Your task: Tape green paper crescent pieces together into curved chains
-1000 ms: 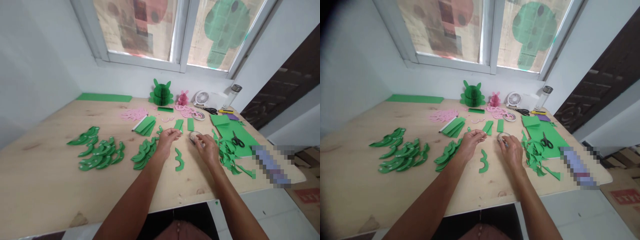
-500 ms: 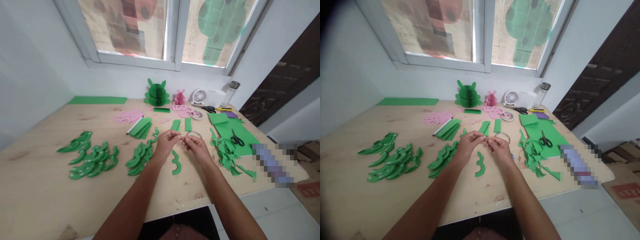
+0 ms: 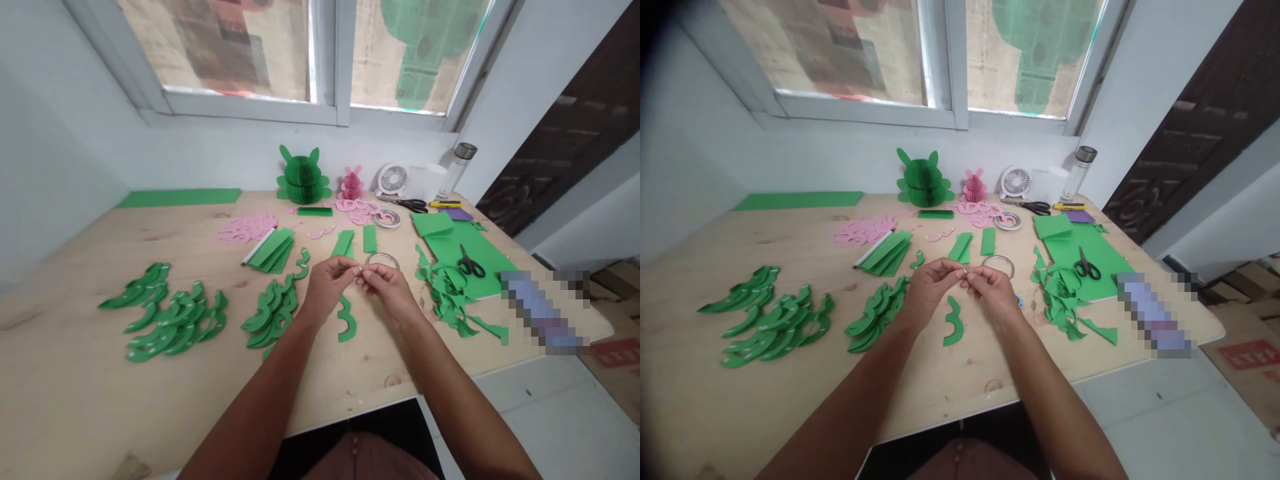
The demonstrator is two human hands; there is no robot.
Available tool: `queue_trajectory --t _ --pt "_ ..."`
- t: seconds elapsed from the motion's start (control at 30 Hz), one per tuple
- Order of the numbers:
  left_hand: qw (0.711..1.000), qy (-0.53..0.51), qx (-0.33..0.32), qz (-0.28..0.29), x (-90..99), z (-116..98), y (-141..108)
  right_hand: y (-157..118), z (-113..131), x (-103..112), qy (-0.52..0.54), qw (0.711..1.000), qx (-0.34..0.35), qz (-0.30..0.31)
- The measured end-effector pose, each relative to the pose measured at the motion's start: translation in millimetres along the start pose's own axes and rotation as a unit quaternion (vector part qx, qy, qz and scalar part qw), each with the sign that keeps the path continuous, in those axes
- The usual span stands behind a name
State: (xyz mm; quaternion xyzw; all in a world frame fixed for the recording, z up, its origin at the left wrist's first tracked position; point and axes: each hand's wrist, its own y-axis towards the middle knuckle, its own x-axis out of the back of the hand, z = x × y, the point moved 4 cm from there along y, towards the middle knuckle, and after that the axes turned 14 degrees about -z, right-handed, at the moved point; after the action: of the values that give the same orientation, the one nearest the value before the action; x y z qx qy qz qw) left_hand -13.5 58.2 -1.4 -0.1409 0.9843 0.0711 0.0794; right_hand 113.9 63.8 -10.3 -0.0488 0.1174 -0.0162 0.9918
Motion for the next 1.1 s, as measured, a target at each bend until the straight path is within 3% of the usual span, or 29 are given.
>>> queue_trajectory --t 0.4,0.77,1.1 --pt "0.999 -0.031 0.001 0.040 -1.7 -0.9 -1.2 -4.7 1.4 0.5 0.033 0.998 -0.049 0.032" --pt "0.998 0.007 -0.016 0.060 -2.9 2.1 -0.9 -2.6 7.4 1.7 -0.045 0.998 0.031 -0.032" --pt "0.997 -0.006 0.020 0.073 -3.3 0.3 -3.3 -1.4 7.4 3.5 -0.071 0.995 0.057 -0.027"
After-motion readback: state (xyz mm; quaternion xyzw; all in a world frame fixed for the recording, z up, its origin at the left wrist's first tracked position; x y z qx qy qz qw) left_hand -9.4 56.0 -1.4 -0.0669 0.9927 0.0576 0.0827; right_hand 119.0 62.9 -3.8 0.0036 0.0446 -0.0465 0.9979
